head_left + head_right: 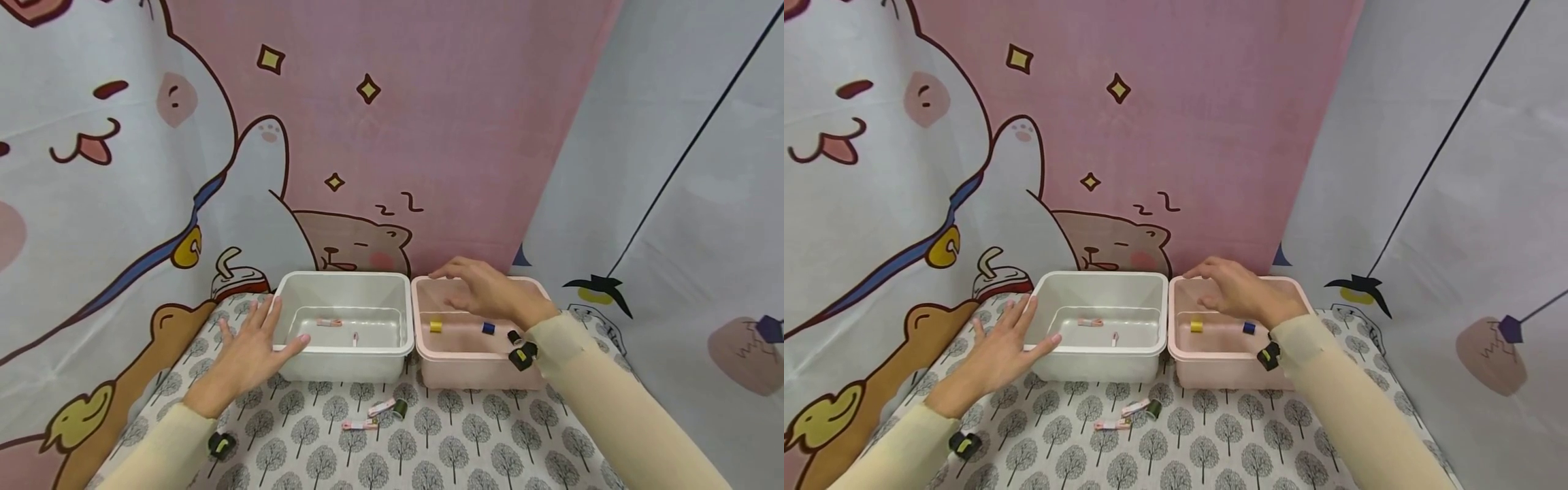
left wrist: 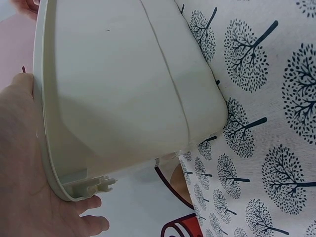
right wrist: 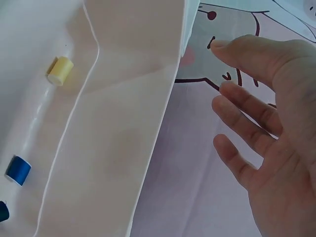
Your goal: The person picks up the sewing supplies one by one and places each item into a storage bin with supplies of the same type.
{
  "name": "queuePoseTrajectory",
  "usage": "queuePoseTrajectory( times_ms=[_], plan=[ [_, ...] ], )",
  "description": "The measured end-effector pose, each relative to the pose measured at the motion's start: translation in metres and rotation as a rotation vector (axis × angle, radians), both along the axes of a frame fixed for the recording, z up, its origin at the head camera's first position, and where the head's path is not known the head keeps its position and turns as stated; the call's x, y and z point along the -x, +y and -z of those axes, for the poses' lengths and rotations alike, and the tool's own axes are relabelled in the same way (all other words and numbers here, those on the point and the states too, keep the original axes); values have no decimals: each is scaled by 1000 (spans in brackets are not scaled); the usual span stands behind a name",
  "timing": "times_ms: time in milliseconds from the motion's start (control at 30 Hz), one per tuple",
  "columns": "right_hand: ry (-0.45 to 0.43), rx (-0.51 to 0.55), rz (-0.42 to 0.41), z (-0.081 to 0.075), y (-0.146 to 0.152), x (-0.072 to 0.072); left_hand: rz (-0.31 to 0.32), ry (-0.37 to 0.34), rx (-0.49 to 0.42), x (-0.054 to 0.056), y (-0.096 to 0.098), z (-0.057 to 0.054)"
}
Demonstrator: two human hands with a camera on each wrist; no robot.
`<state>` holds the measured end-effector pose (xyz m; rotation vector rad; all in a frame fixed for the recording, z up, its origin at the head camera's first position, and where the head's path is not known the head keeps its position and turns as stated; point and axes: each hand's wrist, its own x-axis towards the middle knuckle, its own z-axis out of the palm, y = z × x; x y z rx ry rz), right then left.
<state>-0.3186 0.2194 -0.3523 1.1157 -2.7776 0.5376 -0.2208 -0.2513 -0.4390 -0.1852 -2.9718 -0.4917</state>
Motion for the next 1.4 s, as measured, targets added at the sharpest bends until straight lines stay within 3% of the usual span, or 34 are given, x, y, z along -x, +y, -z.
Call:
queuePoseTrajectory(
  times_ms=[500,700,867,1033,1400],
  plan=[
    [52,-39,-32,6,-5,-30,-3,0,-4,2,-1,0],
    [179,-89,-96,12,-7,-36,-4,4,0,2,-1,0],
    [215,-32,-167,18,-12,-41,-4,1,-4,2,-1,0],
    [190,72,-214,24,-17,-48,-4,2,-1,1,-1,1],
    [256,103,-244,33,-26,-67,-6,7,8,1,-1,2]
  ],
)
